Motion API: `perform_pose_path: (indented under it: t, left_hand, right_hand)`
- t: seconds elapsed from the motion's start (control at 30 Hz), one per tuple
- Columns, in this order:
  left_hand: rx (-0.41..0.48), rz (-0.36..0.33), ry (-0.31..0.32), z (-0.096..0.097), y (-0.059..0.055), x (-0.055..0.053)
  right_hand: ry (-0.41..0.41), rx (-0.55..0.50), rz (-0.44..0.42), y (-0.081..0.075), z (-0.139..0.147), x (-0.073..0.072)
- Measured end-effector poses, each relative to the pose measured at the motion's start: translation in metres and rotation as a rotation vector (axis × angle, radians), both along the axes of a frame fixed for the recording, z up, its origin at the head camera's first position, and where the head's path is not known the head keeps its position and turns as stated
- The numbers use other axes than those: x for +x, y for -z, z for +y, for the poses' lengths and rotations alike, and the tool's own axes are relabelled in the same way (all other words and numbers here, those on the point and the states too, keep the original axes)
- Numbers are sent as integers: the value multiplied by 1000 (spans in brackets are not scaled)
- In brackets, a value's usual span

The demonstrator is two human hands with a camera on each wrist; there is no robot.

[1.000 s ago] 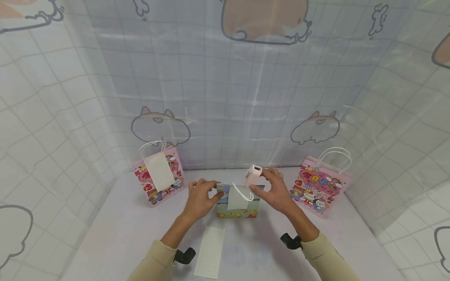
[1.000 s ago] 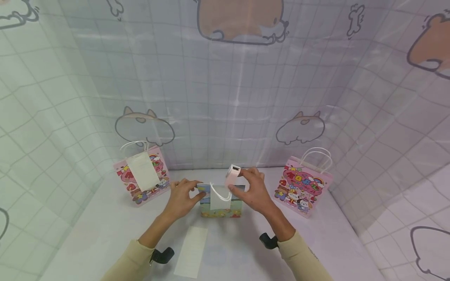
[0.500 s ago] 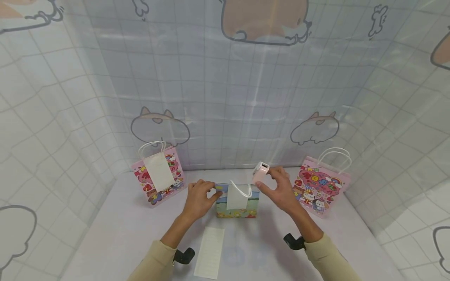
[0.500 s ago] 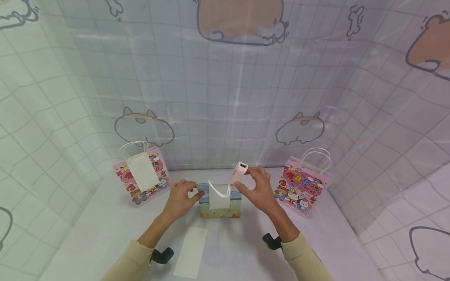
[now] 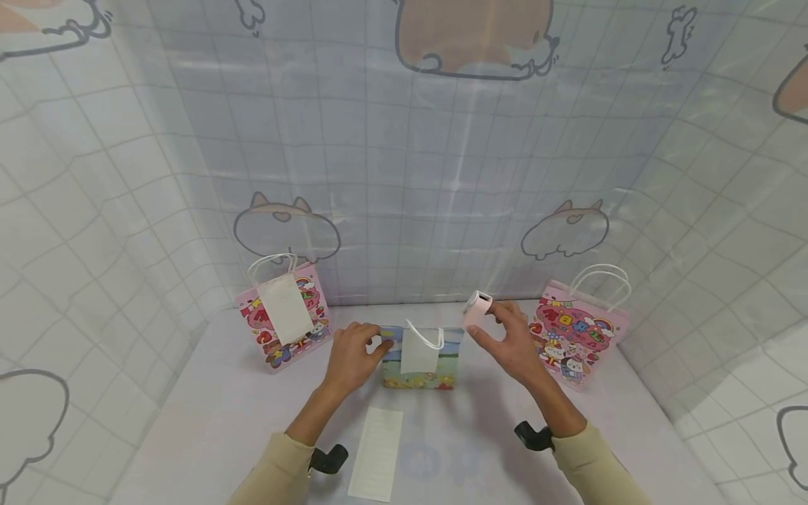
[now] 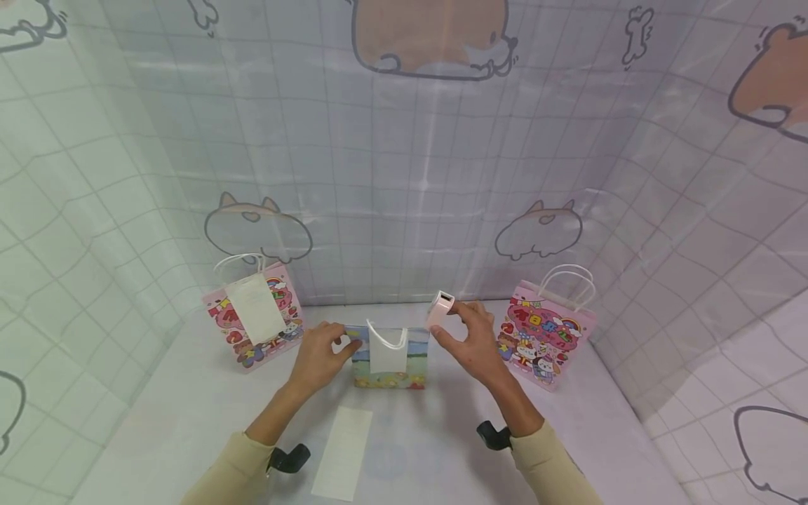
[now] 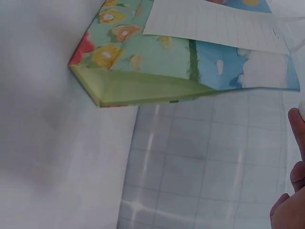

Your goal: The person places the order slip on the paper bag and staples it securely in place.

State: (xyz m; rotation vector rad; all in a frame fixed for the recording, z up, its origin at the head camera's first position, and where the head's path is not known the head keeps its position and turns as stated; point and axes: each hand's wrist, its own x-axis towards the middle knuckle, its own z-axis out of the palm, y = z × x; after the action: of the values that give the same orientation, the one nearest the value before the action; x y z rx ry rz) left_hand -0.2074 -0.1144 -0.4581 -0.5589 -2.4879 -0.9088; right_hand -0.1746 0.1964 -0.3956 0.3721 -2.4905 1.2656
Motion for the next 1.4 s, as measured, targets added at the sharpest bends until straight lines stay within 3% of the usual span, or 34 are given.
perform_pose_path:
  t: [0.23, 0.63, 1.1, 1.4]
  left_hand:
    - [13, 22, -30, -6, 2, -4]
    - [12, -28, -84, -14, 2, -8]
    - [43, 2, -156, -21, 7, -17]
    - [68, -18, -190, -27, 7, -20]
  right_hand:
    - [27, 23, -29, 8, 9, 3]
    - [14, 130, -120, 24, 25, 9]
    - [-139, 278, -247, 42, 29, 11]
    - [-167, 319, -308, 52, 33, 13]
